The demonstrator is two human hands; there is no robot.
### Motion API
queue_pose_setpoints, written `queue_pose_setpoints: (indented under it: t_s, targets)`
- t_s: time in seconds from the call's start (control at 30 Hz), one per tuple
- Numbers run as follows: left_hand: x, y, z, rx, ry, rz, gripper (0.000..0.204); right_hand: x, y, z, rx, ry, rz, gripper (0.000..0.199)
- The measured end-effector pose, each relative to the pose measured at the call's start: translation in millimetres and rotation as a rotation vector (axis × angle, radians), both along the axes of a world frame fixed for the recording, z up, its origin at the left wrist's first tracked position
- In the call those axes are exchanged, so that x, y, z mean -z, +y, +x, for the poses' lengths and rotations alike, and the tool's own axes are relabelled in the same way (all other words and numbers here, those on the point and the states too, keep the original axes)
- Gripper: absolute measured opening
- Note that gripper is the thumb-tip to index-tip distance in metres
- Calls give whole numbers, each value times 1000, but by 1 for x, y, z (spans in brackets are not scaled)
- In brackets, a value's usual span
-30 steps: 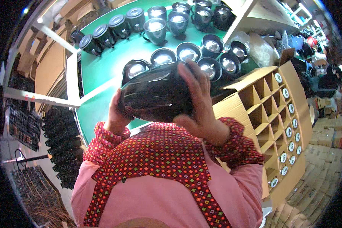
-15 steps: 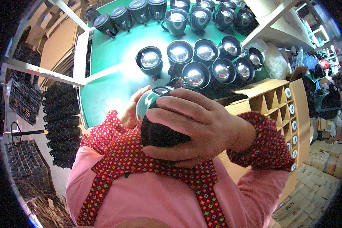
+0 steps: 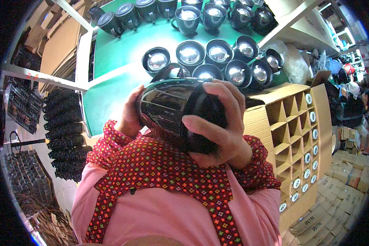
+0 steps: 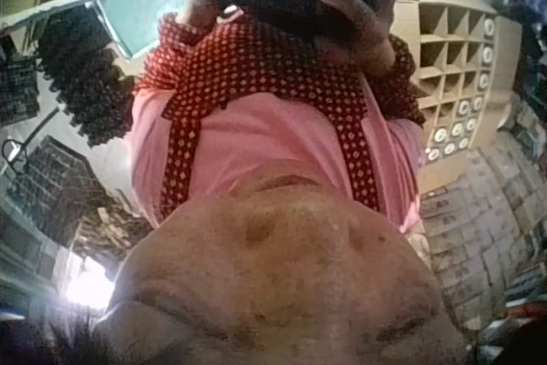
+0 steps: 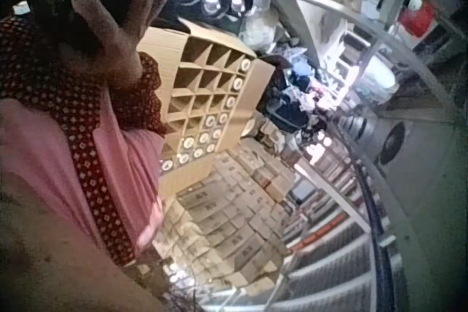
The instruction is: The person repeatedly picks up black pots from a green table, places white circular inserts into them, and then places the assembled units into a cardboard box. The person handles the items one at a time throughout the clip.
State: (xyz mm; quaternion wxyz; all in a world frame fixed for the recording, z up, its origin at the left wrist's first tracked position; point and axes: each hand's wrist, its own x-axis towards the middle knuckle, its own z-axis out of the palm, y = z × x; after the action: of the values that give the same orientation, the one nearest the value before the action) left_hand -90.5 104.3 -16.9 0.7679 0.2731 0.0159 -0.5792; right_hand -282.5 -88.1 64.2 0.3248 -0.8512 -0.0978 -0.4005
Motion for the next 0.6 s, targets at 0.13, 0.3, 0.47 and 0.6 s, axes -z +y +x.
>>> queue_pose_setpoints:
  t_s: [0.13, 0.3, 0.47, 0.6]
  targets:
    - [5, 5, 3, -39, -33, -8, 46, 29, -6, 5, 34, -78, 113, 60]
    - [17, 12, 5, -81, -112, 92, 48, 61, -17, 18, -17, -110, 112, 67]
    - [26, 24, 7, -203, -412, -173, 62, 29, 2, 40, -163, 197, 490, 127]
    - [38, 43, 21, -112, -558, -59, 85, 22, 12, 43, -226, 424, 805, 135]
